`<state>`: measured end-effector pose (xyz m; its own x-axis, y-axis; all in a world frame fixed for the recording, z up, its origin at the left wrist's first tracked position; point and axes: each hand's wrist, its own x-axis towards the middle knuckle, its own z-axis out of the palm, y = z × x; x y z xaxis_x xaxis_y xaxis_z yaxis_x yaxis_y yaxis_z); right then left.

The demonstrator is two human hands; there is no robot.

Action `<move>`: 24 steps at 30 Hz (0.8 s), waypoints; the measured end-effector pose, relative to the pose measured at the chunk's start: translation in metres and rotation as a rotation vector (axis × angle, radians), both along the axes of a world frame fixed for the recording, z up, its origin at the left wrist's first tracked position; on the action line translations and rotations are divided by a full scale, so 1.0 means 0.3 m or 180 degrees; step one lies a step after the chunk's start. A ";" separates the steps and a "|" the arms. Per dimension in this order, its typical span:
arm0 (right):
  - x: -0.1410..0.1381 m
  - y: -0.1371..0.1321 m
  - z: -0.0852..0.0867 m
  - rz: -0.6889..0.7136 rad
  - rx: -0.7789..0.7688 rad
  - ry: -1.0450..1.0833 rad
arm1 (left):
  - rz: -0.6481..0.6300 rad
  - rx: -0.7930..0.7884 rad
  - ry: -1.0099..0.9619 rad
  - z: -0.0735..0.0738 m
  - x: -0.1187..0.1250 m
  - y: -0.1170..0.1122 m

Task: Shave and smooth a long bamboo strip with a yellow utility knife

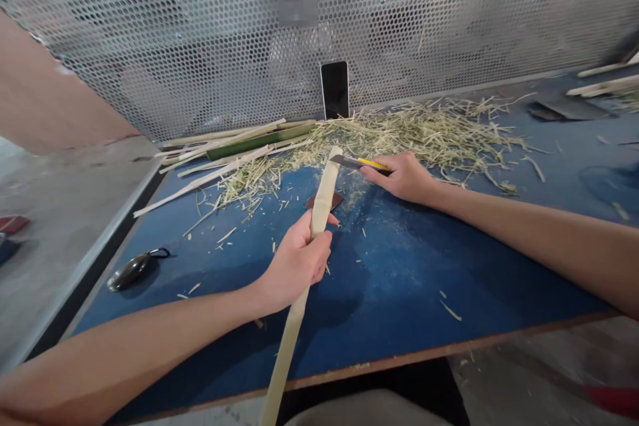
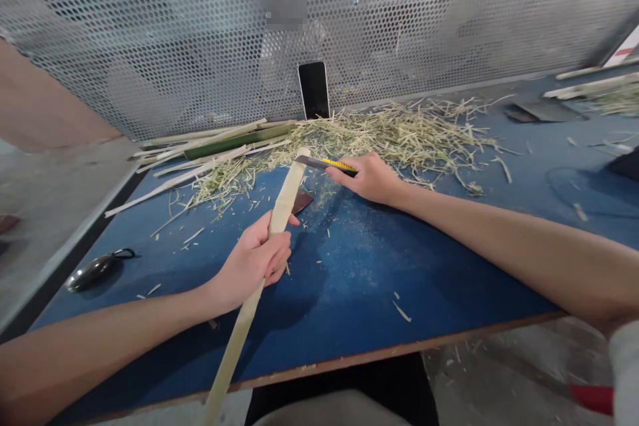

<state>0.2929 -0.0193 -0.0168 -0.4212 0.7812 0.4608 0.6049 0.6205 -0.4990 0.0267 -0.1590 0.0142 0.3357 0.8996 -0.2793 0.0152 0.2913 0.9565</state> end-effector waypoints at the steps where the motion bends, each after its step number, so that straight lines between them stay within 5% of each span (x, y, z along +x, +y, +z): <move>1: 0.001 -0.001 -0.002 0.0054 0.0036 -0.0014 | 0.0001 0.0000 -0.0005 0.000 0.000 0.000; 5: 0.000 -0.004 -0.005 0.0370 0.0106 -0.0118 | -0.0016 0.0043 -0.0020 -0.002 -0.001 0.000; 10: 0.002 0.004 -0.009 -0.0004 0.0172 0.0001 | -0.0066 0.0054 -0.0044 -0.004 -0.003 -0.001; 14: 0.004 0.008 -0.016 0.0527 0.0257 -0.0162 | -0.0077 0.0057 -0.0011 -0.003 -0.002 0.000; 20: 0.004 0.008 -0.014 -0.0103 0.0362 0.0078 | -0.0089 0.0079 -0.0036 -0.002 -0.001 0.002; 24: 0.007 0.000 -0.012 0.0559 0.0362 -0.0164 | -0.0110 0.0053 -0.0034 -0.005 -0.003 0.000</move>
<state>0.2950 -0.0192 -0.0204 -0.5714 0.6380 0.5161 0.5055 0.7691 -0.3910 0.0258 -0.1590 0.0126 0.3694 0.8920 -0.2605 0.0146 0.2748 0.9614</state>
